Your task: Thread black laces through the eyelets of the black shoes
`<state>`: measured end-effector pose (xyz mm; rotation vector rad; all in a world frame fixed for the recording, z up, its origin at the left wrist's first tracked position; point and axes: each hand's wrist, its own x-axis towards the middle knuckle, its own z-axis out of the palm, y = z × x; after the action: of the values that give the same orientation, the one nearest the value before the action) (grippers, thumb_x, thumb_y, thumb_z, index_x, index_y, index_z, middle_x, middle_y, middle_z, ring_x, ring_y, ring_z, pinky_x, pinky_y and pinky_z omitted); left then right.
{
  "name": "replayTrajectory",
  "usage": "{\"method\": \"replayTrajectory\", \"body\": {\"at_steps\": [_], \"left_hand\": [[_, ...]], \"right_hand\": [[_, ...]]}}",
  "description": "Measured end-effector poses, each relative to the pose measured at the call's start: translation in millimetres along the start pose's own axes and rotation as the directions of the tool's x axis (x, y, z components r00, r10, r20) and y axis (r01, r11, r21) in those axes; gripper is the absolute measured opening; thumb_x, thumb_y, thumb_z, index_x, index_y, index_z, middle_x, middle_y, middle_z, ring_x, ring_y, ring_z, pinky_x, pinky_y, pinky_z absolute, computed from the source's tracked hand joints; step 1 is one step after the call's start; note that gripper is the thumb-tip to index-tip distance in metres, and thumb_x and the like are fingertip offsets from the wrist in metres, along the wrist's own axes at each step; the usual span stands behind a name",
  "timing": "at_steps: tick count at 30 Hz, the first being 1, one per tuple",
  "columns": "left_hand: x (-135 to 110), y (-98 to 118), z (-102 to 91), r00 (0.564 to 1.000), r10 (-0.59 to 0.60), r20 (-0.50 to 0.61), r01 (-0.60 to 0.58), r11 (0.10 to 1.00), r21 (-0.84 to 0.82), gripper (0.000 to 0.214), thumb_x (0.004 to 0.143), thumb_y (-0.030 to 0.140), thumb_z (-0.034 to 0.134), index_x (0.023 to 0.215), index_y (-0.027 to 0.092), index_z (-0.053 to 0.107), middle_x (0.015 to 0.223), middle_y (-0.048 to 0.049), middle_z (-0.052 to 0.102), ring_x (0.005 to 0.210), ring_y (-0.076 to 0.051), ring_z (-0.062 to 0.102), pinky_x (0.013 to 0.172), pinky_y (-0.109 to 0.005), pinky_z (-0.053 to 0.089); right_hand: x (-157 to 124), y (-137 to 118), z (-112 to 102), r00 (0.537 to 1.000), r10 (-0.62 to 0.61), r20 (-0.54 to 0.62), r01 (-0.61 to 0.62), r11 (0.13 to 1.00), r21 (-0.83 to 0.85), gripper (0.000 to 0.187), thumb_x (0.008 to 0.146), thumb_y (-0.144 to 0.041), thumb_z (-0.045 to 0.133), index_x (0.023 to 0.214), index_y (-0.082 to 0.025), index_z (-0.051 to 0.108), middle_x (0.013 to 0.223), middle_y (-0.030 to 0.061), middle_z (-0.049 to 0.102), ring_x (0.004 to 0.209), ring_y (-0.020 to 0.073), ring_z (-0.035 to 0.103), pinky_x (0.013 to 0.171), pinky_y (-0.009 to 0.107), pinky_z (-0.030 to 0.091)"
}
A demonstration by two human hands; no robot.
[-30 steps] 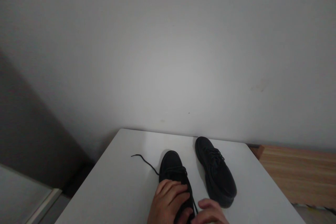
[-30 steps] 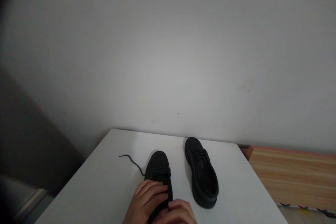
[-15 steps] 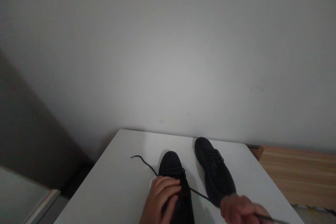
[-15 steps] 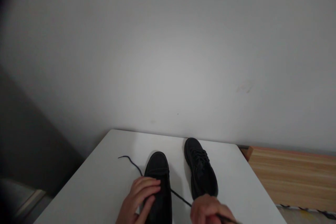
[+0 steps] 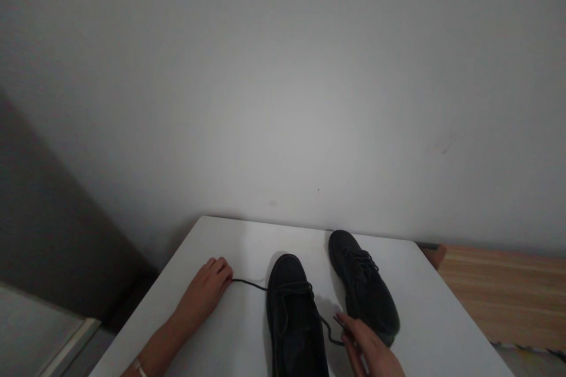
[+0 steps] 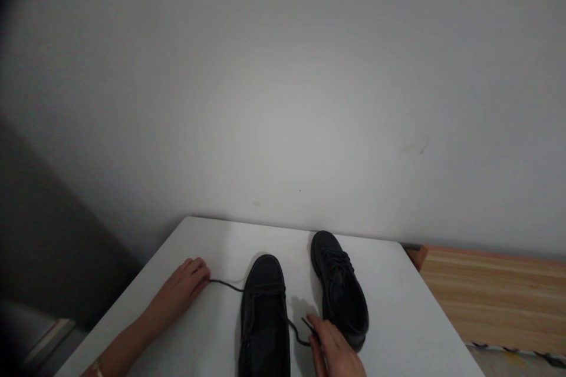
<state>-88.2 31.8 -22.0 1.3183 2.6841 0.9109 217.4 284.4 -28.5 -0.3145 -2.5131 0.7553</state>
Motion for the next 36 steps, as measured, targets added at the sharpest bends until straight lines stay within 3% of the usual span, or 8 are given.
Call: {"method": "replayTrajectory", "body": {"at_steps": [5, 10, 12, 16, 18, 25, 30, 36], "left_hand": [[-4.3, 9.2, -4.7, 0.988, -0.148, 0.029, 0.151, 0.969, -0.194, 0.011, 0.087, 0.029, 0.049, 0.078, 0.025, 0.053, 0.071, -0.0014, 0.062, 0.069, -0.023, 0.059, 0.073, -0.037, 0.047], [-19.4, 32.7, -6.2, 0.96, -0.246, 0.134, 0.28, 0.82, -0.499, 0.027, 0.095, 0.049, 0.041, 0.093, 0.023, 0.051, 0.065, 0.0017, 0.063, 0.053, -0.016, 0.056, 0.053, -0.026, 0.045], [-23.8, 48.3, -5.5, 0.937, -0.294, 0.19, 0.34, 0.636, -0.693, 0.035, 0.09, 0.053, 0.052, 0.104, 0.021, 0.056, 0.079, -0.0035, 0.071, 0.063, -0.016, 0.063, 0.06, -0.028, 0.051], [-28.5, 78.5, 0.4, 0.853, -0.385, 0.352, 0.389, 0.02, -0.921, 0.049, 0.063, 0.038, 0.09, 0.101, 0.019, 0.066, 0.09, -0.0043, 0.074, 0.078, -0.016, 0.067, 0.079, -0.029, 0.054], [-29.9, 88.5, 5.6, 0.837, -0.398, 0.376, 0.375, -0.082, -0.923, 0.05, 0.057, 0.035, 0.094, 0.096, 0.02, 0.066, 0.085, -0.0018, 0.074, 0.075, -0.014, 0.067, 0.078, -0.028, 0.055], [-31.2, 97.0, 24.6, 0.873, -0.44, 0.21, 0.27, 0.078, -0.96, 0.033, 0.072, 0.047, 0.083, 0.089, 0.022, 0.07, 0.086, 0.0006, 0.069, 0.079, -0.018, 0.07, 0.072, -0.031, 0.06], [-27.4, 101.9, 25.4, 0.923, -0.373, 0.094, 0.21, 0.284, -0.936, 0.024, 0.066, 0.033, 0.087, 0.079, 0.019, 0.073, 0.077, -0.0004, 0.07, 0.078, -0.019, 0.068, 0.073, -0.027, 0.058], [-31.9, 114.8, 18.2, 0.978, -0.209, 0.018, 0.117, 0.474, -0.873, 0.008, 0.085, 0.027, 0.068, 0.085, 0.022, 0.074, 0.082, 0.0002, 0.065, 0.074, -0.016, 0.07, 0.07, -0.024, 0.057]], "right_hand": [[5.0, 7.8, 12.3, 0.997, -0.066, -0.045, 0.057, 0.984, -0.172, 0.053, 0.09, -0.02, 0.061, 0.142, -0.023, 0.053, 0.124, 0.0127, 0.071, 0.108, 0.0279, 0.072, 0.089, 0.036, 0.062], [24.5, -34.3, 14.5, 0.987, -0.085, -0.138, 0.063, 0.986, -0.158, 0.024, 0.092, -0.021, 0.057, 0.114, -0.028, 0.067, 0.109, 0.0085, 0.066, 0.101, 0.0246, 0.069, 0.084, 0.035, 0.059], [36.6, -59.7, 21.1, 0.986, -0.056, -0.154, 0.035, 0.99, -0.136, 0.014, 0.089, -0.022, 0.062, 0.097, -0.029, 0.07, 0.106, 0.0083, 0.063, 0.095, 0.0264, 0.065, 0.081, 0.041, 0.056], [62.2, -92.2, 36.0, 0.999, 0.018, -0.051, -0.024, 0.991, -0.129, 0.016, 0.073, -0.032, 0.08, 0.085, -0.029, 0.07, 0.115, 0.0098, 0.061, 0.106, 0.0357, 0.058, 0.086, 0.052, 0.048], [71.4, -95.9, 40.7, 0.998, 0.053, 0.04, -0.048, 0.993, -0.11, 0.017, 0.073, -0.033, 0.08, 0.085, -0.028, 0.069, 0.109, 0.0092, 0.062, 0.103, 0.0349, 0.059, 0.084, 0.051, 0.047], [70.0, -82.5, 53.3, 0.989, 0.107, 0.1, -0.105, 0.994, -0.024, 0.019, 0.078, -0.014, 0.067, 0.09, -0.027, 0.071, 0.097, 0.0048, 0.067, 0.096, 0.0286, 0.063, 0.083, 0.045, 0.047], [61.4, -67.9, 53.8, 0.998, 0.065, -0.013, -0.063, 0.994, 0.088, 0.013, 0.08, -0.018, 0.068, 0.088, -0.028, 0.072, 0.097, 0.0042, 0.069, 0.096, 0.0269, 0.065, 0.083, 0.041, 0.051], [50.5, -57.5, 38.8, 0.984, 0.083, -0.155, -0.037, 0.958, 0.283, 0.01, 0.087, -0.024, 0.065, 0.091, -0.029, 0.073, 0.098, 0.004, 0.066, 0.097, 0.0225, 0.065, 0.087, 0.032, 0.053]]}}
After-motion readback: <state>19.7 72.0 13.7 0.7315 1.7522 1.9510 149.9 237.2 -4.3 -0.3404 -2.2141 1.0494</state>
